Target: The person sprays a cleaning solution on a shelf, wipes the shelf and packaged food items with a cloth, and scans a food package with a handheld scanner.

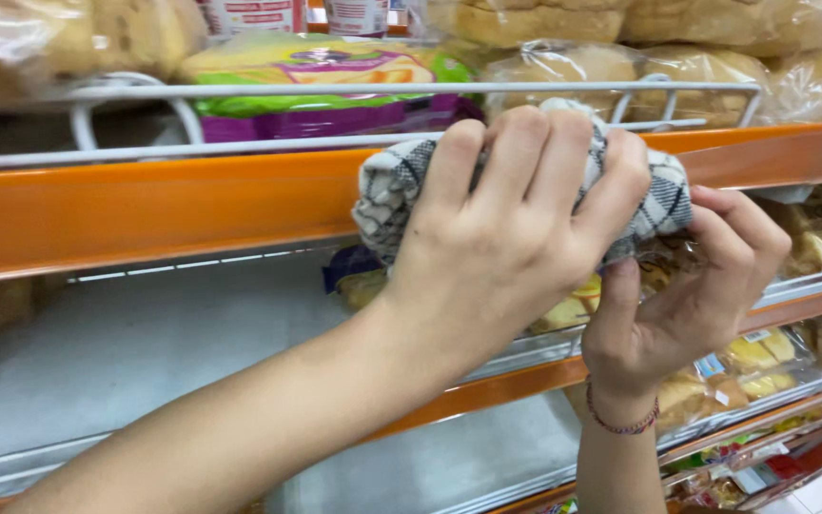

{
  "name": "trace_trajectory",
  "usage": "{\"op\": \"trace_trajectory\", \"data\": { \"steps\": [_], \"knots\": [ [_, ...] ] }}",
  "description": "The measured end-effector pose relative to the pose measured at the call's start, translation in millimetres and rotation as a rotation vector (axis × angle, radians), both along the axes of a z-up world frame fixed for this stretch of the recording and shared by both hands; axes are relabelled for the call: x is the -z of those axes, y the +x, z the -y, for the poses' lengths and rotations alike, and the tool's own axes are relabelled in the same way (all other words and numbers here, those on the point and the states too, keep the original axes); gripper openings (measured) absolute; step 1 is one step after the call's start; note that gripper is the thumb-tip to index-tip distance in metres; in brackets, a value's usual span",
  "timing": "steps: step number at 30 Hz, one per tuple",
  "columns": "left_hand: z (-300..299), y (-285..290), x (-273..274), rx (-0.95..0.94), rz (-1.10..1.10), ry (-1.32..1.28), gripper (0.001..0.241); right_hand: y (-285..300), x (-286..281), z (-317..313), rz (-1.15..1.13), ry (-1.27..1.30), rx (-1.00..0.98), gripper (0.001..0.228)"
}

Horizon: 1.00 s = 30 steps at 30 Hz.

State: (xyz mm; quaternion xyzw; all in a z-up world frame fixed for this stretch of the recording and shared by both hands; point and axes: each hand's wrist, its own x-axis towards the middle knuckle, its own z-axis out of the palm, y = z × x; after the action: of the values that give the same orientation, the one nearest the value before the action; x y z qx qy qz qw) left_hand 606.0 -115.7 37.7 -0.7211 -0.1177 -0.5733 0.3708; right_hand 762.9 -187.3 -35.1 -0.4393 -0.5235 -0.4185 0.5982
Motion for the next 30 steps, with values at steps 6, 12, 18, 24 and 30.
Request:
{"op": "trace_trajectory", "data": {
  "steps": [6, 12, 18, 24, 30],
  "knots": [
    [10.7, 77.8, 2.5, 0.079, 0.023, -0.012, 0.026, 51.5, 1.8, 5.2, -0.056, 0.059, -0.020, 0.042],
    [13.6, 137.9, 1.9, 0.105, 0.032, 0.057, 0.023, 91.1, 12.4, 15.3, -0.129, 0.075, 0.086, 0.049],
    [18.7, 184.2, -0.3, 0.094, 0.054, 0.125, 0.028, 109.7, 27.9, 28.9, -0.208, 0.101, 0.101, 0.048],
    [15.8, 208.6, 2.7, 0.130, 0.079, 0.218, 0.029, 106.1, 35.4, 36.0, -0.214, 0.126, 0.061, 0.043],
    [18.3, 231.5, 9.5, 0.446, -0.118, 0.184, 0.030, 114.2, 44.2, 30.6, -0.301, 0.154, 0.024, 0.046]
  ]
}}
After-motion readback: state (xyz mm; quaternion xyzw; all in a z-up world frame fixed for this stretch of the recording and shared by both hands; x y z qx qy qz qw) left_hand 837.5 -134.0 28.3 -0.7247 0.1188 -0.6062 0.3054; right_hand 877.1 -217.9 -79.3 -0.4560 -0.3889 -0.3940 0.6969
